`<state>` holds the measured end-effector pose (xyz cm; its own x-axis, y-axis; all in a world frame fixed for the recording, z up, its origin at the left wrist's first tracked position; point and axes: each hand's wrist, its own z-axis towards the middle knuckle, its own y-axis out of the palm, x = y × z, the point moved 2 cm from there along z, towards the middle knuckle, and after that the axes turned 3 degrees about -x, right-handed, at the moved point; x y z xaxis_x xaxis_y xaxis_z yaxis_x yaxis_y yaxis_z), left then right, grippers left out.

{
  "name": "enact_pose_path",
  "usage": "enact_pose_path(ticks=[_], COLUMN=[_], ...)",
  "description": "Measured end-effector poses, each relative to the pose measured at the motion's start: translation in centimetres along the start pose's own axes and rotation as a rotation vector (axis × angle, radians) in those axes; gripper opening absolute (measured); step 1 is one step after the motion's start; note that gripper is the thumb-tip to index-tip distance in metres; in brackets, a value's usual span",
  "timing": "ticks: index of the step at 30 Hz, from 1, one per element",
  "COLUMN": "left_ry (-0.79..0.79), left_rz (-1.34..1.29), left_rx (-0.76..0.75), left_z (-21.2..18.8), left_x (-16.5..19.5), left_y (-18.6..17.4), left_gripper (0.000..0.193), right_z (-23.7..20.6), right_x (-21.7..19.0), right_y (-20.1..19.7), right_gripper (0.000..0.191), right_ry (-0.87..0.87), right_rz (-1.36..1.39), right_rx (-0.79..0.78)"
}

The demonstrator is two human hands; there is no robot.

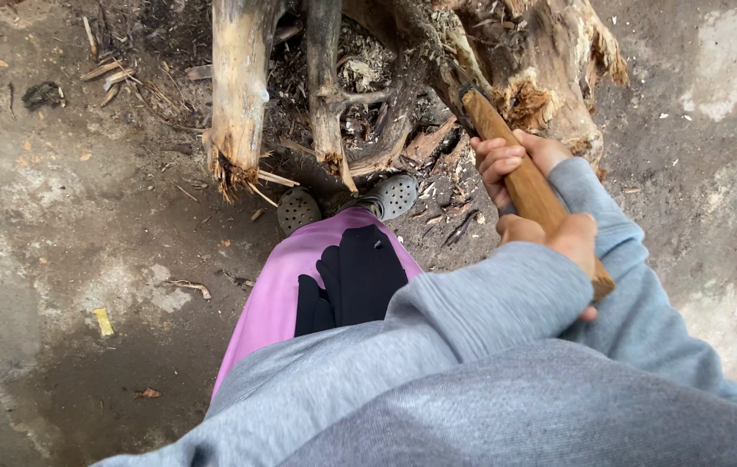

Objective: The person picks up a hand adze from a cloth on a bench and repeatedly chops at a large dried tree root lying on the concrete floor, striking and prying at the root wood to break off pieces while standing over it.

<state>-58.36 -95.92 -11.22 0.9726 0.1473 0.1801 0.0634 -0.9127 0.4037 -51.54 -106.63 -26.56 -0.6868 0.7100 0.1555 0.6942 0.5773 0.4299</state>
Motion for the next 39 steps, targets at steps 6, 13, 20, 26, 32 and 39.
enact_pose_path(ticks=[6,13,20,26,32,39], left_ry=[-0.126,-0.051,-0.019,0.036,0.152,0.285], left_rz=[0.022,0.071,0.1,0.011,-0.265,-0.634], left_rx=[0.1,0.037,-0.012,-0.063,-0.182,-0.235], left_z=[0.4,-3.4,-3.1,-0.7,5.4,5.9], left_x=[-1.5,-1.9,-1.4,-0.2,-2.0,-10.1], left_y=[-1.4,-2.1,-2.2,-1.5,-1.6,-3.8], left_gripper=[0.069,0.082,0.074,0.069,0.064,0.057], right_z=[1.0,-0.9,-1.4,-1.1,-0.9,1.5], right_x=[1.0,2.5,1.9,1.1,2.2,5.0], right_y=[-0.8,-0.7,-0.8,0.7,3.4,1.1], right_gripper=[0.048,0.046,0.042,0.039,0.033,0.04], right_ry=[-0.061,0.011,0.015,-0.01,-0.209,-0.09], right_rz=[-0.044,-0.058,-0.028,0.089,0.025,-0.489], right_rx=[0.029,-0.047,-0.048,-0.031,0.1,0.257])
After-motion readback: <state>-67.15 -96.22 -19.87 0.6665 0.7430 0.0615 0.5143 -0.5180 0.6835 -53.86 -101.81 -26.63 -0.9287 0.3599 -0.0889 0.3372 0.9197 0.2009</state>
